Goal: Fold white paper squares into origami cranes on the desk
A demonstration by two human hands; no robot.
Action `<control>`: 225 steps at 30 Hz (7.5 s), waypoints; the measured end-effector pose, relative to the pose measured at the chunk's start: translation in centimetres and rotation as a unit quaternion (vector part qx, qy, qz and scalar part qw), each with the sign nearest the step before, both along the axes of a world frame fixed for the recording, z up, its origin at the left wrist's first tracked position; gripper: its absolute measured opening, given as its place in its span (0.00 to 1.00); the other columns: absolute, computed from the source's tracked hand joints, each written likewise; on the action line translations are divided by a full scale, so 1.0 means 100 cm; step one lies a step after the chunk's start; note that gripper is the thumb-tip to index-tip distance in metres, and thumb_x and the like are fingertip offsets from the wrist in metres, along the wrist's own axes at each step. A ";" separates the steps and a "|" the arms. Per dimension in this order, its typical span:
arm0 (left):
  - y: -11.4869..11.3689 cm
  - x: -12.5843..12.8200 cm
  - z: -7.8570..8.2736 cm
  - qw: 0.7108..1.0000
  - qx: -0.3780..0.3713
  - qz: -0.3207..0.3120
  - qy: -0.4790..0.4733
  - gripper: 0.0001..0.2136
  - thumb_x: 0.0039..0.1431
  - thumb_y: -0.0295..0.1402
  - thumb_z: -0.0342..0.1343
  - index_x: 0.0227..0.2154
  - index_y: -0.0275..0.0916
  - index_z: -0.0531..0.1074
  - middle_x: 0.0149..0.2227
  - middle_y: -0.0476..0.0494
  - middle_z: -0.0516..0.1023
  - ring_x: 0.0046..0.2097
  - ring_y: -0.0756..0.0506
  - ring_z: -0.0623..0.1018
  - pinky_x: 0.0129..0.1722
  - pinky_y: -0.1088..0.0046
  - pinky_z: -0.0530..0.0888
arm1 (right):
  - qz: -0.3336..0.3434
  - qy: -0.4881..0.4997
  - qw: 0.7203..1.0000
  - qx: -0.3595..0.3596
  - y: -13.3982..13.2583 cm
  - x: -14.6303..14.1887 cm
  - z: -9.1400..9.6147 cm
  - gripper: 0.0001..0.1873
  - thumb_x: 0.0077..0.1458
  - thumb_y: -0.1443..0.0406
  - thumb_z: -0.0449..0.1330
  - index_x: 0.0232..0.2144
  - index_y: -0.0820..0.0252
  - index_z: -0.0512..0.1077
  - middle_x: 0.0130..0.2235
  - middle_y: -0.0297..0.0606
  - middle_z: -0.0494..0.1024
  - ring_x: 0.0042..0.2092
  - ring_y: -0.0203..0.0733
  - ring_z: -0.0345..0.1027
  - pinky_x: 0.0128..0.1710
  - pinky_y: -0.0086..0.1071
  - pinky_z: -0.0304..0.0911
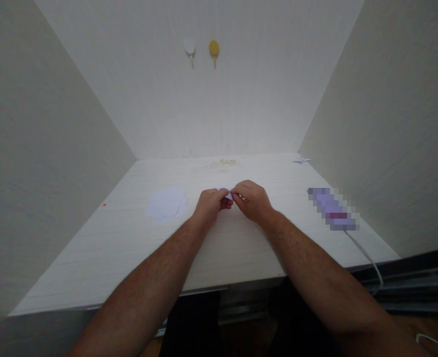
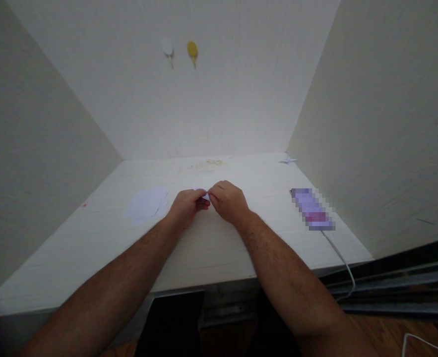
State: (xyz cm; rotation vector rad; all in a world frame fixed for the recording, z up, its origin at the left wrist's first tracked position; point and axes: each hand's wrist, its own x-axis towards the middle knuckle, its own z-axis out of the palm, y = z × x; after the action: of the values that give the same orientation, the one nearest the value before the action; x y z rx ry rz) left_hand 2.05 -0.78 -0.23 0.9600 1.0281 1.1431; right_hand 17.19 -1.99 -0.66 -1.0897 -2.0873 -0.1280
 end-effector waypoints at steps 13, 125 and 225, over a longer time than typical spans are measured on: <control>0.002 -0.003 0.001 1.000 -0.003 -0.003 0.010 0.08 0.41 0.32 0.63 0.20 0.32 0.71 0.20 0.45 0.73 0.23 0.50 0.73 0.22 0.74 0.68 | 0.054 0.022 0.997 0.049 0.003 0.002 -0.008 0.11 0.54 0.73 0.56 0.34 0.59 0.78 0.37 0.43 0.79 0.41 0.43 0.69 0.41 0.36 0.66; 0.003 -0.011 0.004 0.977 0.179 -0.008 0.118 0.08 0.49 0.32 0.61 0.31 0.34 0.74 0.20 0.50 0.73 0.22 0.51 0.72 0.21 0.77 0.69 | -0.023 0.220 0.969 -0.107 -0.001 -0.014 -0.004 0.06 0.55 0.63 0.62 0.31 0.58 0.79 0.31 0.37 0.80 0.32 0.37 0.70 0.34 0.31 0.63; 0.004 -0.016 0.007 0.983 0.171 -0.055 0.030 0.09 0.46 0.29 0.61 0.33 0.35 0.76 0.27 0.47 0.78 0.28 0.52 0.75 0.30 0.75 0.73 | 0.099 0.380 0.877 -0.279 0.005 0.004 0.003 0.10 0.45 0.60 0.67 0.31 0.58 0.76 0.24 0.31 0.74 0.23 0.33 0.65 0.23 0.30 0.63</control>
State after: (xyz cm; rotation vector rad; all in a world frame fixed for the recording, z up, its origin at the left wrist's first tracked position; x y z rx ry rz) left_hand 0.46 -0.39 0.43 1.3132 0.8288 1.2269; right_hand 17.59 -1.46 -0.36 -0.9994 -1.4999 0.9169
